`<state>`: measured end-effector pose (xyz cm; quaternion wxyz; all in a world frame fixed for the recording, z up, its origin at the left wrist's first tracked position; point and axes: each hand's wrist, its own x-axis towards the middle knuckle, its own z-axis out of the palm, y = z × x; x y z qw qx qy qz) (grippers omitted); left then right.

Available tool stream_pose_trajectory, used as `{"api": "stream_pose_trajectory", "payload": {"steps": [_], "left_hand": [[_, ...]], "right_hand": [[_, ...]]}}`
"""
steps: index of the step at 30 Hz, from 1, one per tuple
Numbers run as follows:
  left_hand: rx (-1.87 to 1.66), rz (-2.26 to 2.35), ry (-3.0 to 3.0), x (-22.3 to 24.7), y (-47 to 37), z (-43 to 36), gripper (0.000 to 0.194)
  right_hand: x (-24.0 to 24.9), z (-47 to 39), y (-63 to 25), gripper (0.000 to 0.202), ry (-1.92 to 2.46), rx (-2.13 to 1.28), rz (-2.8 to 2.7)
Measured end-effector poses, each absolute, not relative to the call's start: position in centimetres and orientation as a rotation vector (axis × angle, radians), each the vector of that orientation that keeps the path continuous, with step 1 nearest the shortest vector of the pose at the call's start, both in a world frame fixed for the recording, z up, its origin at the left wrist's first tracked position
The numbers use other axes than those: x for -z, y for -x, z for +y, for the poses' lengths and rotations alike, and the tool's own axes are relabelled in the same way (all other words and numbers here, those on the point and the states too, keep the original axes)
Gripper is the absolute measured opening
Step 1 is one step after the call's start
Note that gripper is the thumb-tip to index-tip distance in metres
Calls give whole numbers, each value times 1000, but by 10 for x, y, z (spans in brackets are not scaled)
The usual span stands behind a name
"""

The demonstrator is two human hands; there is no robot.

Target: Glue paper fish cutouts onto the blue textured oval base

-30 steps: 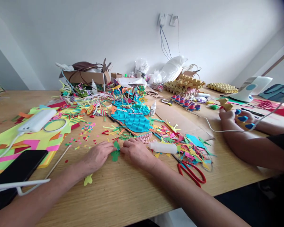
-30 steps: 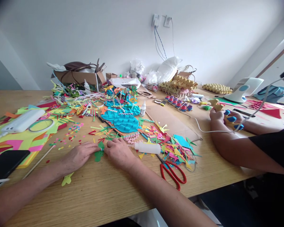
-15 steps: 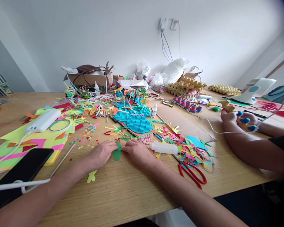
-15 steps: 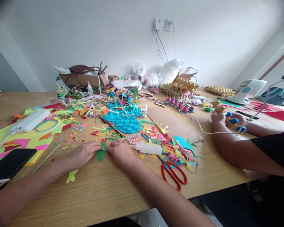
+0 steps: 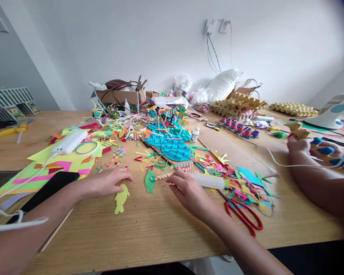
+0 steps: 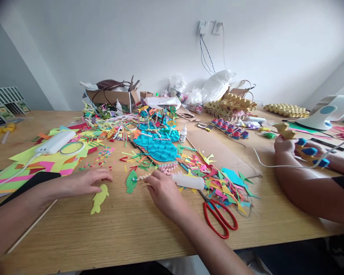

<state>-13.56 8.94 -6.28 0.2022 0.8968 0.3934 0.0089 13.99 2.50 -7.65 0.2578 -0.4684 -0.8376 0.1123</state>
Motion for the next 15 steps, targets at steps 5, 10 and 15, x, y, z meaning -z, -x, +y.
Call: {"api": "stream_pose_trajectory", "payload": {"steps": [5,10,15], "left_hand": [[250,1122,-2558,64,134,82,36],[289,1112,-2556,58,128,83,18],[272,1149,-2521,63,131,83,8]], "right_hand": [[77,3,-141,19,1258,-372,-2306],[76,-4,-142,20,1300,-364,-2312],[73,-12,-148,15,1267,-250,-2122]]}}
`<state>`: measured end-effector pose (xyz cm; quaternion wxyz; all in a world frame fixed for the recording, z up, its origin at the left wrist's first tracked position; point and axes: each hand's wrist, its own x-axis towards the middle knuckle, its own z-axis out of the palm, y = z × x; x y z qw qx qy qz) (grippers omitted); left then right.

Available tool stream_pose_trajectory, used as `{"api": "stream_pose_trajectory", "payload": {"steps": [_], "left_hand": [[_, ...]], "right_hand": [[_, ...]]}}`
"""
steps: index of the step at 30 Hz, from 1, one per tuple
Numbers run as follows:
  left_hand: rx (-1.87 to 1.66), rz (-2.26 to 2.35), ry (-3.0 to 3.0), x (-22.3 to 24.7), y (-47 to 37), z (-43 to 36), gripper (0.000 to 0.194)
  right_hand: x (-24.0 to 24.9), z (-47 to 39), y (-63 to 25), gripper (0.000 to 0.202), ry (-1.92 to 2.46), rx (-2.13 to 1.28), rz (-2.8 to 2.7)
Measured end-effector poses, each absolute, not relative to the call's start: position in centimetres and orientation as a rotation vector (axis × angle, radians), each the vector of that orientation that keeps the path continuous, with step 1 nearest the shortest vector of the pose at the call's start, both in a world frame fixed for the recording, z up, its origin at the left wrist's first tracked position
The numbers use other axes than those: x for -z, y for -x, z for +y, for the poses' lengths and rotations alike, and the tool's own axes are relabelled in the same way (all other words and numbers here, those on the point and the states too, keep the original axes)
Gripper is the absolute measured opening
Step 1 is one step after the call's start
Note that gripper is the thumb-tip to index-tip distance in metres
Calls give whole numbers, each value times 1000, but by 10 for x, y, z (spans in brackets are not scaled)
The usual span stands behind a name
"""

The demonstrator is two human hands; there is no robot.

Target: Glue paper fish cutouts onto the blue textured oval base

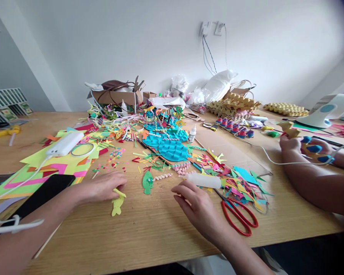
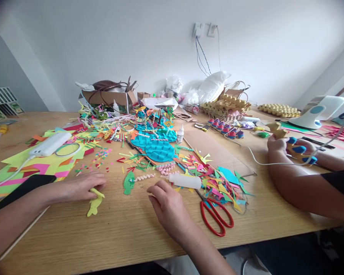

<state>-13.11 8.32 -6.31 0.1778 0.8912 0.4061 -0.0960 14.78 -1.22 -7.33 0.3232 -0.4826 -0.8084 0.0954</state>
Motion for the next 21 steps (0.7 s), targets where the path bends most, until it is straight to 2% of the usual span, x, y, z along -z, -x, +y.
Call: {"api": "stream_pose_trajectory", "payload": {"steps": [6,10,13,17,21], "left_hand": [[201,1140,-2408,54,133,83,8],[-70,1007,-2125,39,120,73,27],[-216,958,-2023,34,102,62,31],[-376,885,-2150,36,79,51,23],[-699,767,-2488,42,72,39,14]], "right_hand": [[68,-25,-157,4,1341,-167,-1808],[63,-28,-146,12,1344,-366,-1780],[62,-27,-127,3,1320,-590,-1789],[68,-20,-104,21,1330,-821,-1786],[75,-15,-97,6,1232,-580,-1774]]}}
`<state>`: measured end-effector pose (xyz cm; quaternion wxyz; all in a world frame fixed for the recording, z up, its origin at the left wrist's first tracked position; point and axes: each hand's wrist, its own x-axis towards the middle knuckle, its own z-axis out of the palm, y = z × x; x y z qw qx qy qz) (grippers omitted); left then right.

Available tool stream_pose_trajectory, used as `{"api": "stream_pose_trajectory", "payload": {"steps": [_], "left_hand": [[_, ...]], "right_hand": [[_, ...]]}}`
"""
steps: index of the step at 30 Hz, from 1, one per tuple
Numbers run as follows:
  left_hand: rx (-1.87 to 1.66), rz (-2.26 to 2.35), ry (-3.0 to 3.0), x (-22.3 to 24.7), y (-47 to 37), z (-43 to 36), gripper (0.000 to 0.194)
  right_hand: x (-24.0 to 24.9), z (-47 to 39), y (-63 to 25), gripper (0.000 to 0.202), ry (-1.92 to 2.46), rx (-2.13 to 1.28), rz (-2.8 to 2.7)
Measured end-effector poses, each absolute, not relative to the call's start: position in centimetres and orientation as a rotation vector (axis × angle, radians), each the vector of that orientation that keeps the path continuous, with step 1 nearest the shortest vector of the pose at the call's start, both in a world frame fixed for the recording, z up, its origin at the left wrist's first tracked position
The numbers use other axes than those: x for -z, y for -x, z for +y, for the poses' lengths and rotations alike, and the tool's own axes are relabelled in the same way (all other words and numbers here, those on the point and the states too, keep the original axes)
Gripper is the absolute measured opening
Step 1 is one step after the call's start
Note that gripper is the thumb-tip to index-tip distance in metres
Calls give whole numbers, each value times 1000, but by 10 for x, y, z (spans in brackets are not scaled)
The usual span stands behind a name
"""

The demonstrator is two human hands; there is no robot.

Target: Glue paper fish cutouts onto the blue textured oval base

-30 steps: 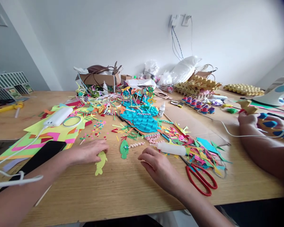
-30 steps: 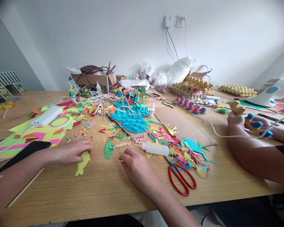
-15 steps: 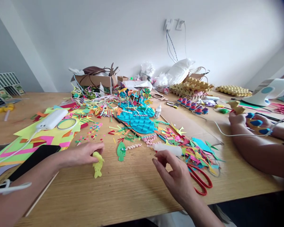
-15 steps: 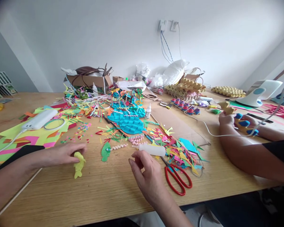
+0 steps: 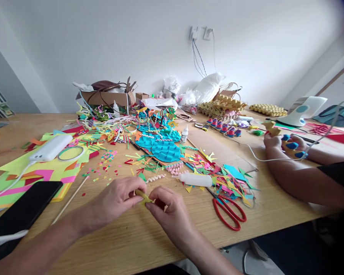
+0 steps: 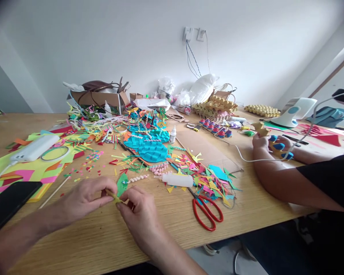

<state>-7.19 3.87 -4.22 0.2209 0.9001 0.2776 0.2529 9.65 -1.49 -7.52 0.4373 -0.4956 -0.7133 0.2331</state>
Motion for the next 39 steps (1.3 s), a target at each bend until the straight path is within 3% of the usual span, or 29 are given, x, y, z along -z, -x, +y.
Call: {"api": "stream_pose_trajectory", "payload": {"steps": [3,8,27,30,36,39], "left_hand": [[-1001,511,-2775,43,77,24,19],[-1082,397,-3032,48,87,8,26],[-1084,476,-2936,60,86,12,25],[-1102,510,-2827,65,81,14,25],[-740,972,-2030,74,62,24,5],[-606,937,-1734,80,56,25,3]], "right_hand": [[76,-18,-101,13,1047,-240,-1795],[77,-24,-108,15,911,40,-1822],[89,-30,-108,16,1056,77,-1937],[86,-30,-106,16,1066,-54,-1924],[77,-27,-101,6,1312,-895,-1642],[78,-26,-101,1,1426,-994,-1618]]}}
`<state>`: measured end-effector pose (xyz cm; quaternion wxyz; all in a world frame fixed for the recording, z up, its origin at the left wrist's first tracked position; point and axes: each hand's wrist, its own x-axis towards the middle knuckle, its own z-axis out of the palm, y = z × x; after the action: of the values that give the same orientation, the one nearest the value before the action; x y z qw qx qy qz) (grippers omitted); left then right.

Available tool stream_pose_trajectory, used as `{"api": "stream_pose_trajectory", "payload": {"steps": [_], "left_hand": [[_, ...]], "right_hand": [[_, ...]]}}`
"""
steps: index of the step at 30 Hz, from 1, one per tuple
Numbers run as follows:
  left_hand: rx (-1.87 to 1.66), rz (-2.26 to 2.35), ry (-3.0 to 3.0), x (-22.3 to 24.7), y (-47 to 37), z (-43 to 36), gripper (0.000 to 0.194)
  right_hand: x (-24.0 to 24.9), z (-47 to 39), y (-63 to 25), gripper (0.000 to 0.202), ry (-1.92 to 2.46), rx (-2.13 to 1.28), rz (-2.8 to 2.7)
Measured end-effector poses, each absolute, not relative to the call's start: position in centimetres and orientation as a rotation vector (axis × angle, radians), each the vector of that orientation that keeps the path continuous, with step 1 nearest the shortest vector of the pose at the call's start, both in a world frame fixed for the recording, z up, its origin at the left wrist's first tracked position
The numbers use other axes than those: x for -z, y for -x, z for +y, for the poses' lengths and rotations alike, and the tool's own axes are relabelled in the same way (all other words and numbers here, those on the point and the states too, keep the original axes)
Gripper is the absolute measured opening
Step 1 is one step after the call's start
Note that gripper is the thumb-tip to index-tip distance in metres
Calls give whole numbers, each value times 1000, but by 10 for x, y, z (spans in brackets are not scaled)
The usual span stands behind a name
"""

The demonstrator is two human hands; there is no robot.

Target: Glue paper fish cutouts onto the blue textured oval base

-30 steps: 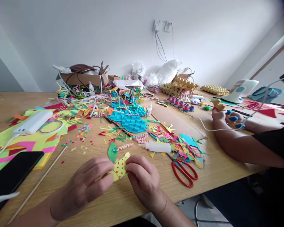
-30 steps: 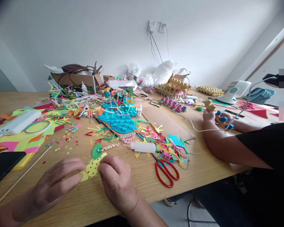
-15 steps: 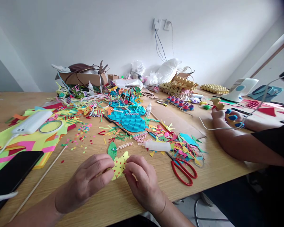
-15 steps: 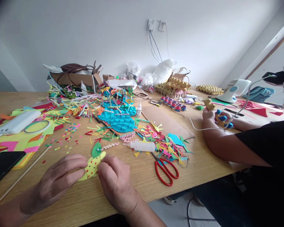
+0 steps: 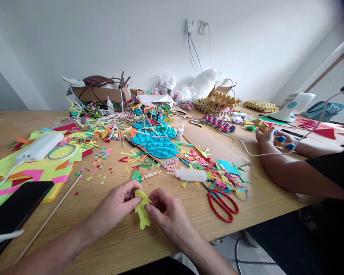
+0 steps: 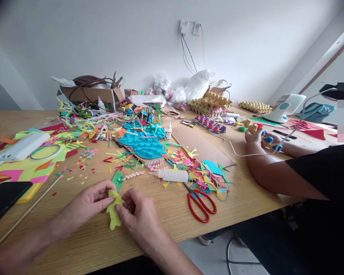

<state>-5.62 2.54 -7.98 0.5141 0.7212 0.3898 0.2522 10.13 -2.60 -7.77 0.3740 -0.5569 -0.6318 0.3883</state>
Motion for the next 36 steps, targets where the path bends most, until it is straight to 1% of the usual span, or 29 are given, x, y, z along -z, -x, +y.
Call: {"api": "stream_pose_trajectory", "payload": {"steps": [3,8,10,13,19,22,27,29,33,35,36], "left_hand": [[-518,921,-1630,89,54,23,6],[-456,1049,-1739,97,58,22,27],[-462,1124,-1875,96,62,24,27],[-508,1170,-2165,93,69,24,21],[-591,790,-2803,97,72,14,31],[-593,717,-2913,99,68,13,33],[-531,707,-2973,107,62,20,45],[-504,709,-2960,110,57,23,44],[-454,711,-2896,110,49,25,33],[-446,705,-2911,109,47,25,31],[-436,690,-2930,108,47,25,30]], "right_hand": [[82,-25,-103,11,1540,-928,-1657],[88,-24,-104,14,1725,-828,-1783],[90,-24,-105,15,1791,-752,-1843],[91,-23,-104,16,1884,-640,-1917],[93,-20,-103,17,1995,-463,-2004],[95,-14,-106,17,2046,-368,-2021],[96,-4,-107,21,2090,-247,-2052],[94,-2,-106,20,2120,-260,-2054],[84,-3,-120,15,2113,-290,-1994],[78,-3,-142,12,2028,-187,-1958],[76,-2,-156,12,1976,-65,-1949]]}}
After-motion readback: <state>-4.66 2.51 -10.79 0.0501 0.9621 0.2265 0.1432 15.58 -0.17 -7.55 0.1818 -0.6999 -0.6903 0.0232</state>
